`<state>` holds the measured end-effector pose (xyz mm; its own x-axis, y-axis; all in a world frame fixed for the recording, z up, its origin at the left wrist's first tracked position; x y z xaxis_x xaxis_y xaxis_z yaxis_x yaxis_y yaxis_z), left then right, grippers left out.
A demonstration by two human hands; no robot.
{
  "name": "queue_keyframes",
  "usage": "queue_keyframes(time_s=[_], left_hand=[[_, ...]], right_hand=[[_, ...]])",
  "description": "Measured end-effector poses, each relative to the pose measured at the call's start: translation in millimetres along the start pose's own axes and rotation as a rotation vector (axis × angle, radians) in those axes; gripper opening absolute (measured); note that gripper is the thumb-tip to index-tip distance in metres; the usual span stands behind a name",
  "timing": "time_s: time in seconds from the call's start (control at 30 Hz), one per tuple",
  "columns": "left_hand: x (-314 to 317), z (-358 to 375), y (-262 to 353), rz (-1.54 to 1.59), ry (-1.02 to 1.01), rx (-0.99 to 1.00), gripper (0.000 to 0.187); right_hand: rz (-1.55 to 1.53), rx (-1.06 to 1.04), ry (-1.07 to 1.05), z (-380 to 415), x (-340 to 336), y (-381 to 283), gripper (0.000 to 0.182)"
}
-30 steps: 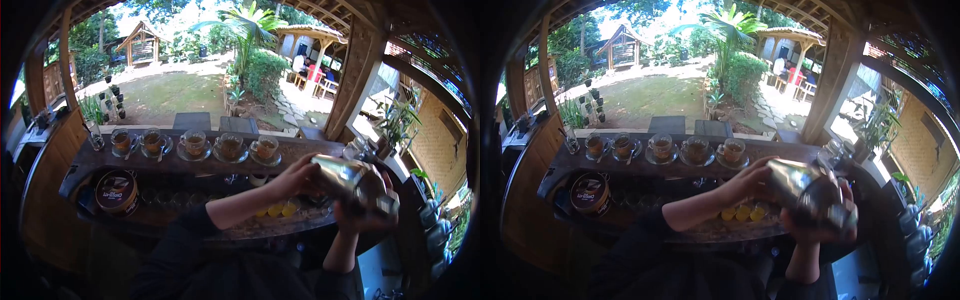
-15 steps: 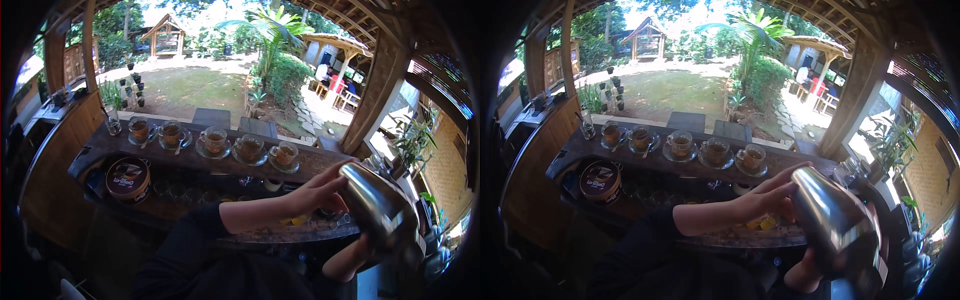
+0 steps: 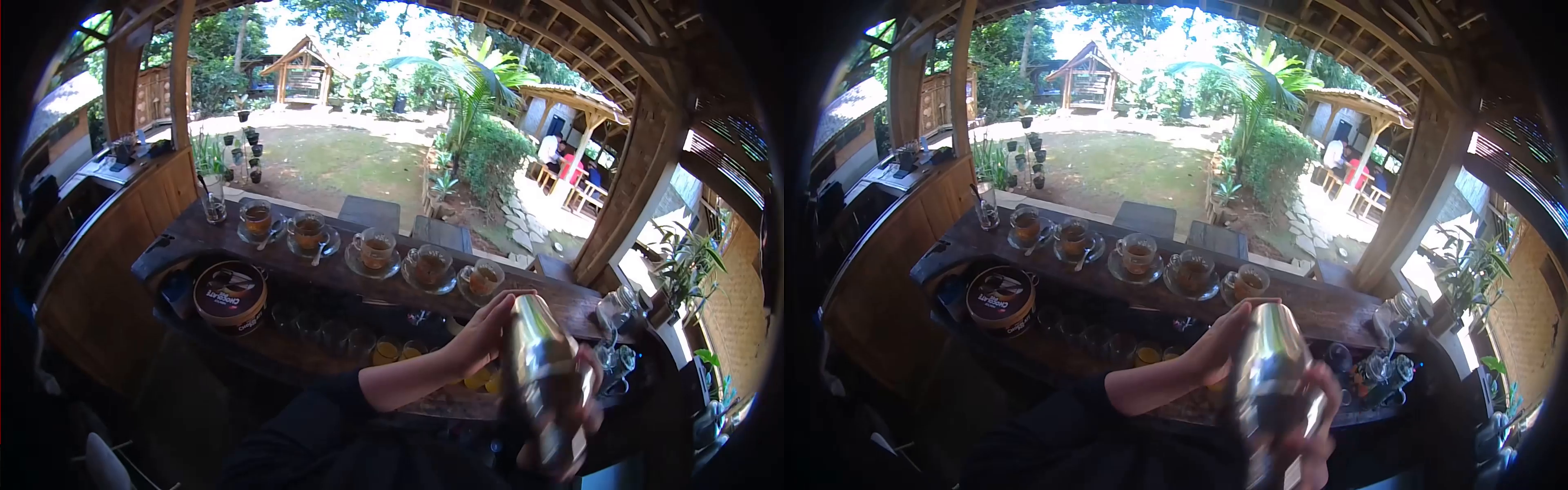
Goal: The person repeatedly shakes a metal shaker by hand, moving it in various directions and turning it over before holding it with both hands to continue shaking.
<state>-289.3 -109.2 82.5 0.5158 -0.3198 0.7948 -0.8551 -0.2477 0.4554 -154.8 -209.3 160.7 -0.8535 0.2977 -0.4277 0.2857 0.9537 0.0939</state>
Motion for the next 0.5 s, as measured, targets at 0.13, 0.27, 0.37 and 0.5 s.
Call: queue_keyframes(time_s=[0.13,0.27,0.37,0.5], left_hand=[[5,34,43,-0.002,-0.173,0.110,0.057],[-124,35,19,0.301,0.442,0.059,0.052],[-105,57,45,0.447,0.318,0.077,0.050],[-48,88,117,0.280,-0.524,0.096,0.058]], right_hand=[[-0.706,-0.533,-0.044,15,21,6,0.043],[-0.686,0.070,-0.214,-19,127,48,0.061],[-0.623,-0.382,-0.023,-36,119,-6,0.066],[-0.508,-0.883,0.200,-38,52,-100,0.052]])
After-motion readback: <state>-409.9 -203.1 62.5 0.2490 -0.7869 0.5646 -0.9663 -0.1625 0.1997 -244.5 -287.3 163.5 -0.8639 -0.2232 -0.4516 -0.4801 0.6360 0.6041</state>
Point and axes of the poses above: each hand's wrist, its own z-axis away from the middle knuckle, its own x-axis out of the palm, y = z × x, the point moved 7 cm from there along -z, towards the middle knuckle, and after that the axes turned 13 degrees about z, right-handed, at the moved point
